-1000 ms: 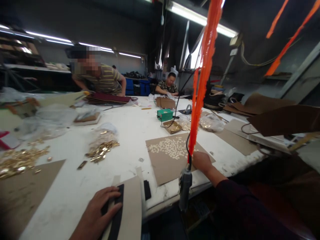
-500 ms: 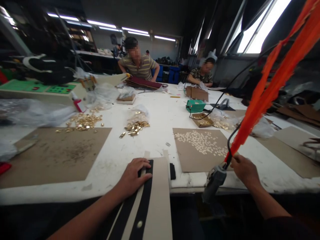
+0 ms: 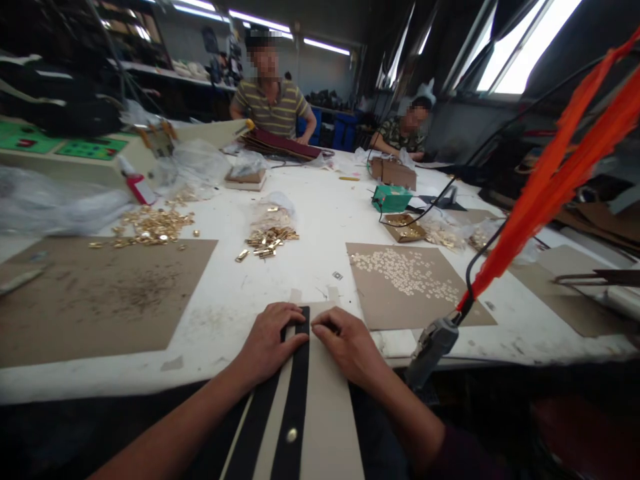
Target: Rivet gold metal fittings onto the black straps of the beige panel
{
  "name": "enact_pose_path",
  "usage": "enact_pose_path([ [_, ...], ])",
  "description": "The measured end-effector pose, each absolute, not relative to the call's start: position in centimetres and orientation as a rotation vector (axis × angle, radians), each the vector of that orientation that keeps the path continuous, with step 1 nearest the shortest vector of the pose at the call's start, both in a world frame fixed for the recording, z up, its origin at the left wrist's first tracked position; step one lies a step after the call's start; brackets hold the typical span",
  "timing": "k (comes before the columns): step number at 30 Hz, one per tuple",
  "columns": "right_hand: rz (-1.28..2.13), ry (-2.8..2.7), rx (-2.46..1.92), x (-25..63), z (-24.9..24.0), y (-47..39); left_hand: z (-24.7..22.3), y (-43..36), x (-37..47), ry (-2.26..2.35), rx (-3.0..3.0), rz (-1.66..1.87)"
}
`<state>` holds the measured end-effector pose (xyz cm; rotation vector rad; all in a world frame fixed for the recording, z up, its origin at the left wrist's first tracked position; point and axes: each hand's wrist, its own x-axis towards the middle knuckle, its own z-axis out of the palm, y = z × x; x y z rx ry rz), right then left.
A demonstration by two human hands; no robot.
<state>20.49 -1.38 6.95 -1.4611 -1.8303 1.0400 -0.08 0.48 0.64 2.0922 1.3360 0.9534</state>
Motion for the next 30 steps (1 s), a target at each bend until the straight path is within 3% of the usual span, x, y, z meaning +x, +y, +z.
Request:
enact_pose_path([
  [9, 0.953, -2.082, -1.503, 18.4, 4.0, 2.0, 0.1, 0.4, -0.4, 1.329, 2.068, 0.967],
  [19, 1.089, -2.019, -1.657, 18.0, 5.0, 3.2, 0.4, 0.6, -0.5, 1.321, 2.073, 0.934],
  [30, 0.984, -2.173, -1.73, 18.0, 5.8, 3.5, 0.4, 0.7, -0.4, 1.331, 2.103, 0.922],
])
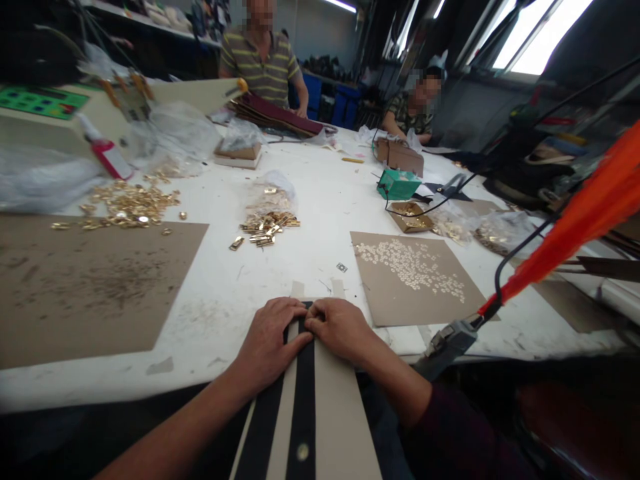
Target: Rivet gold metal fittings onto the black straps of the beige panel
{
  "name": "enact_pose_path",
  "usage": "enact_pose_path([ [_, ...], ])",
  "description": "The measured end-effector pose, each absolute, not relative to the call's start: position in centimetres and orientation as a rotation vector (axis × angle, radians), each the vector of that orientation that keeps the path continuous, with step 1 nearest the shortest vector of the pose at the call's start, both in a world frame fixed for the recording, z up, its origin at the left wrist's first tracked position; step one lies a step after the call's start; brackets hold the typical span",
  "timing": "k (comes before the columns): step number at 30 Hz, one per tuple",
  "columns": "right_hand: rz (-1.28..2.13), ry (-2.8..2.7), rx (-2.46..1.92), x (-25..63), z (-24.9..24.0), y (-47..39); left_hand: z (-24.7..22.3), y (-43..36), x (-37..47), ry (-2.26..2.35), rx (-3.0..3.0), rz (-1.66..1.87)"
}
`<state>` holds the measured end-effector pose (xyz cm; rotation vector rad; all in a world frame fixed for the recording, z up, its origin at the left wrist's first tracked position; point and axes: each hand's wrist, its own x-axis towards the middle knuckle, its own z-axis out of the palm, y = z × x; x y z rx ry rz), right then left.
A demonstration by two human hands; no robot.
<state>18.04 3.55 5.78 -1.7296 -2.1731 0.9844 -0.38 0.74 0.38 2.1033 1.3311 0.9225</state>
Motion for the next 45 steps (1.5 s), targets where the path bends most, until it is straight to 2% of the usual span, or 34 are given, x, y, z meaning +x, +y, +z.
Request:
enact_pose_path([
  [4, 0.988, -2.091, -1.814, 18.0, 5.6, 3.6, 0.4, 0.7, -0.3, 1.329, 2.111, 0.924],
  [9, 0.904, -2.119, -1.625, 18.4, 5.7, 2.6, 0.1, 0.8, -0.2, 1.334, 2.116, 0.941],
  [12, 0.843, -1.917, -1.546, 19.6, 6.5, -0.4, 0.2, 0.8, -0.2, 1.347, 2.127, 0.933],
  [17, 0.298, -1.31, -1.633, 25.2, 6.0, -8.4, 0.5, 0.9, -0.1, 1.336, 2.136, 0.901],
  [19, 0.218, -1.023, -1.748, 27.9, 4.8, -10.5, 0.5, 1.1, -0.1, 1.323, 2.148, 0.907],
  [22, 0.307, -0.804, -1.87, 30.8, 3.1, -10.8, 0.3, 1.5, -0.1, 1.326, 2.173, 0.909],
  [26, 0.35, -0.859, -2.06, 32.6, 2.0, -8.5, 0.4, 1.7, -0.1, 1.319, 2.194, 0.89],
  [33, 0.489, -0.962, -2.125, 32.2, 3.6, -7.0, 0.4, 1.0, -0.3, 1.327, 2.143, 0.901],
  [38, 0.516, -1.132, -1.775, 26.6, 8.3, -4.4, 0.5, 1.0, -0.3, 1.342, 2.124, 0.887],
  [41, 0.772, -1.225, -1.473, 22.9, 10.3, -1.1, 0.6, 1.0, -0.2, 1.337, 2.115, 0.908],
  [45, 1.132, -1.182, -1.089, 19.3, 10.6, 2.2, 0.4, 0.9, -0.2, 1.327, 2.1, 0.928],
])
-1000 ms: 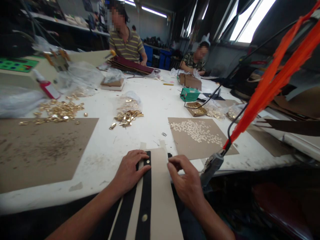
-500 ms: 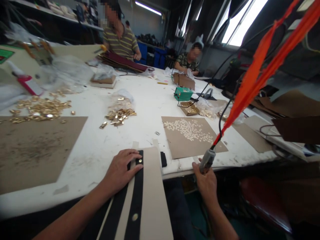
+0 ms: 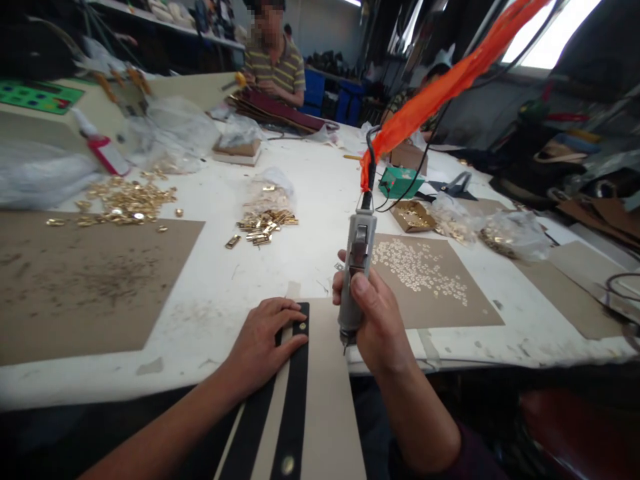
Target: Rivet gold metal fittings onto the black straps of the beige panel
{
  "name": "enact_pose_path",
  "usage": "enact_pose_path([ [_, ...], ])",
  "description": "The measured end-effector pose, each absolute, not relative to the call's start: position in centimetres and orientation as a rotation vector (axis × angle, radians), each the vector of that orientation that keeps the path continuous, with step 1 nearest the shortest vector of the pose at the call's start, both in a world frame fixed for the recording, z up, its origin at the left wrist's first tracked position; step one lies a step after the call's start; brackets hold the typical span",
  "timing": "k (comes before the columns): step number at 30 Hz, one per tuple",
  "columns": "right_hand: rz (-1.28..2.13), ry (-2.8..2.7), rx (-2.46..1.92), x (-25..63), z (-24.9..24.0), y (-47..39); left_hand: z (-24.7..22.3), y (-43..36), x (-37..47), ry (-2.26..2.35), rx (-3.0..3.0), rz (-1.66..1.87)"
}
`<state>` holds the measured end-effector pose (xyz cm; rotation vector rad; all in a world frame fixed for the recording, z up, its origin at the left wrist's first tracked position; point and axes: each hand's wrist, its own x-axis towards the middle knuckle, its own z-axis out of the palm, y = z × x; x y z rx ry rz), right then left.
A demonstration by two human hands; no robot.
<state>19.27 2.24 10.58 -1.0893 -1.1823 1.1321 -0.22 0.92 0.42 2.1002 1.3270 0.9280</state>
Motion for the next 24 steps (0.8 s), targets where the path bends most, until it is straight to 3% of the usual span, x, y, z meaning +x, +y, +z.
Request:
enact_pose_path([
  [7, 1.271, -1.004, -0.855, 15.9, 8.5, 3.8, 0.3, 1.1, -0.3, 1.31, 2.084, 0.938],
  [16, 0.985, -1.244, -1.033, 15.2, 5.5, 4.2, 0.4, 1.1, -0.5, 1.29, 2.068, 0.938],
  [24, 0.984, -1.244, -1.036, 15.2, 4.8, 4.3, 0.5, 1.1, -0.5, 1.289, 2.05, 0.932],
])
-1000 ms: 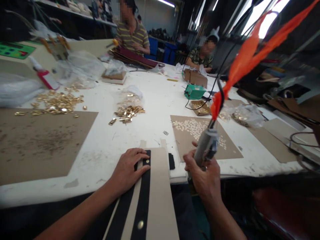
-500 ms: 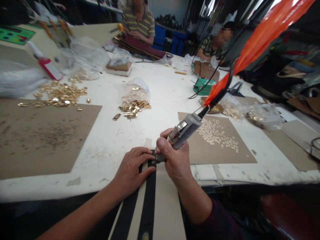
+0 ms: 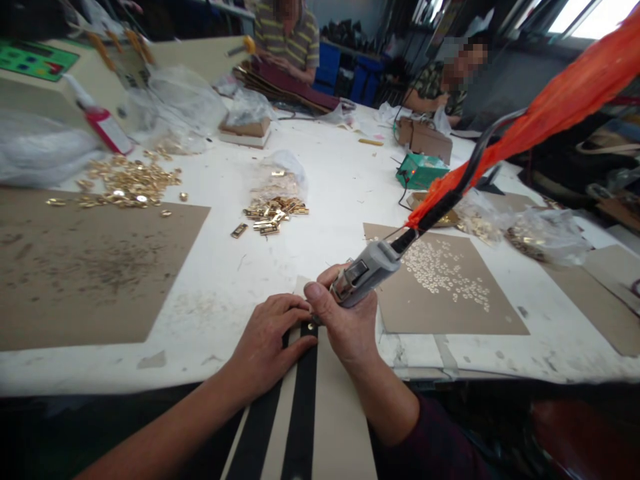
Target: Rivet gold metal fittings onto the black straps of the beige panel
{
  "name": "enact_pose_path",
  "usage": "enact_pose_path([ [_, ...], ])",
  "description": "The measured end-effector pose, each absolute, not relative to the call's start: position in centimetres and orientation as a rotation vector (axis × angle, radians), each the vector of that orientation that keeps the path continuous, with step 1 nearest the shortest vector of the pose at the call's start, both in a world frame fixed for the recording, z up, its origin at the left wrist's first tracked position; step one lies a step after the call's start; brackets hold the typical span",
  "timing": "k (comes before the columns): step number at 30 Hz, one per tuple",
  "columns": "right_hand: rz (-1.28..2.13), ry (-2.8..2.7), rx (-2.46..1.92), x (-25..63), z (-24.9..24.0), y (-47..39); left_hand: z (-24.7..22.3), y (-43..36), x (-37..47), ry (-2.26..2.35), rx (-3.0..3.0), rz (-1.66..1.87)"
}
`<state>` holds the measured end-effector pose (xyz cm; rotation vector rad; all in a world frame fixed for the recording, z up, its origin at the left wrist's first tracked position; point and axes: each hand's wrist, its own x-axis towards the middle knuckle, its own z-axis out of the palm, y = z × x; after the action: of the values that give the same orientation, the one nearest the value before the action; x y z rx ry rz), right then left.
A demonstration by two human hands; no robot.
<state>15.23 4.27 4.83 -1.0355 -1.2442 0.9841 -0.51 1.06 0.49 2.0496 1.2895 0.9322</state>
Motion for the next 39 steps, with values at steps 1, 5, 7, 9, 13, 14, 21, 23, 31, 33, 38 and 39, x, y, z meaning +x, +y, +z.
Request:
enact_pose_path([
  [1, 0.978, -1.249, -1.036, 15.2, 4.8, 4.2, 0.5, 1.1, -0.5, 1.29, 2.048, 0.929],
  [5, 0.963, -1.296, -1.029, 15.3, 4.8, 4.2, 0.5, 1.1, -0.4, 1.288, 2.05, 0.922],
  [7, 0.956, -1.319, -1.013, 15.2, 5.0, 4.1, 0.5, 1.1, -0.4, 1.286, 2.053, 0.921],
  [9, 0.968, -1.344, -0.99, 15.2, 5.2, 4.1, 0.4, 1.2, -0.5, 1.288, 2.057, 0.916],
  [13, 1.056, -1.448, -0.949, 15.3, 5.4, 4.4, 0.4, 1.2, -0.4, 1.288, 2.045, 0.92],
  [14, 1.086, -1.477, -0.942, 15.3, 5.4, 4.5, 0.4, 1.2, -0.4, 1.282, 2.039, 0.922],
  [21, 1.271, -1.565, -0.768, 14.8, 5.2, 5.2, 0.5, 1.1, -0.5, 1.269, 2.0, 0.928],
  [23, 1.284, -1.578, -0.727, 14.6, 5.3, 5.3, 0.5, 1.1, -0.4, 1.268, 1.992, 0.933],
  [31, 1.267, -1.64, -0.733, 14.4, 5.2, 5.4, 0.0, 1.5, -0.1, 1.291, 1.979, 0.905],
  [33, 1.291, -1.606, -0.785, 14.5, 5.0, 5.3, 0.1, 1.4, -0.1, 1.293, 1.967, 0.904],
  [38, 1.309, -1.516, -0.891, 14.4, 4.8, 5.0, 0.8, 0.5, -0.4, 1.318, 1.96, 0.949],
  [39, 1.323, -1.491, -0.885, 14.4, 4.9, 5.0, 0.9, 0.4, -0.4, 1.33, 1.96, 0.952],
])
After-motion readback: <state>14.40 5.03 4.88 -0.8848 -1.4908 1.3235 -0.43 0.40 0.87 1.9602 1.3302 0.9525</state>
